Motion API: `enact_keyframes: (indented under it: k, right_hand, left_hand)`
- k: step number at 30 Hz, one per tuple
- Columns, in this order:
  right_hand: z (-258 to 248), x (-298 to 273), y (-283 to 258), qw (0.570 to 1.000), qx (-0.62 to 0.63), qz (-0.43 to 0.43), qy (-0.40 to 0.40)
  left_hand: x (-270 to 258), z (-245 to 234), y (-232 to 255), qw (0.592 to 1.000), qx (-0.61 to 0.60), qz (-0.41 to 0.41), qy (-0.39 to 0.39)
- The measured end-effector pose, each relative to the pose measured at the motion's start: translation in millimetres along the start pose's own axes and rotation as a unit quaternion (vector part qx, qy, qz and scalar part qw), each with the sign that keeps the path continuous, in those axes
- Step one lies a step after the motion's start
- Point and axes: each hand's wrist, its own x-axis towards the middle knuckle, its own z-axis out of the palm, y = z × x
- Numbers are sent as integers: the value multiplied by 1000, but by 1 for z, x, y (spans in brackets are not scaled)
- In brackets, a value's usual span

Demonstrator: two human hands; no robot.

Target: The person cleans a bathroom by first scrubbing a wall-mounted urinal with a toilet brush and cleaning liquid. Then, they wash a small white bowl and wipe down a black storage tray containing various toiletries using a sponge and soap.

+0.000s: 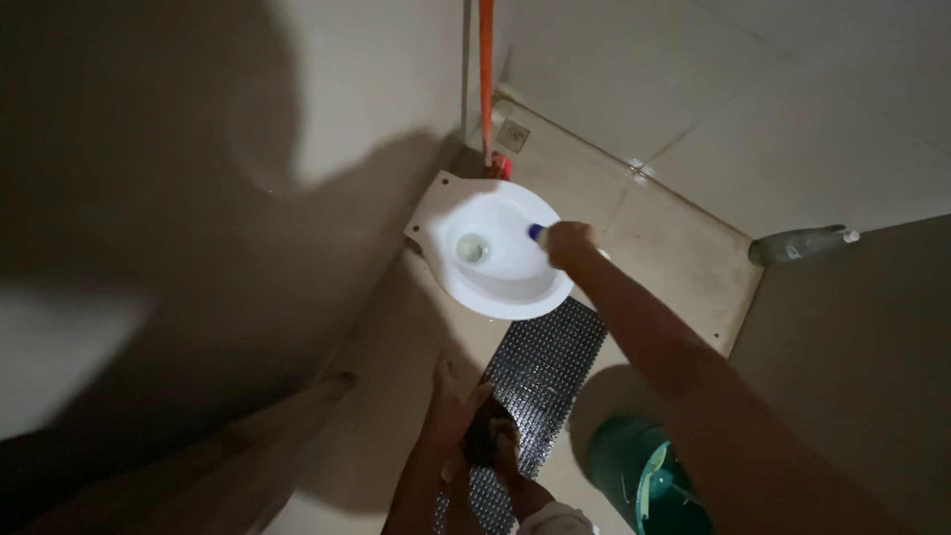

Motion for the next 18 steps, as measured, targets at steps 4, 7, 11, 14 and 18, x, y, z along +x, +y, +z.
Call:
enact_keyframes:
  k: [4,7,11,14,18]
  right_hand:
    - [-11,-14,-32,999,35,-27,23]
    - [0,-32,-42,999,13,-47,-9]
    - [23,-56,-27,995,-28,-93,-27]
    - [27,-61,-10,995,-84,-19,-59]
    - [12,-56,5,997,-31,28,-63]
  left_hand:
    - [-1,-4,-2,999,50,-15,-17]
    - [-8,-9,15,999,16,28,-20]
    - [-16,-18,39,999,-30,20,-26]
    - [-13,-23,45,996,-81,-6,-33]
    - [-3,-31,36,997,21,70,-18]
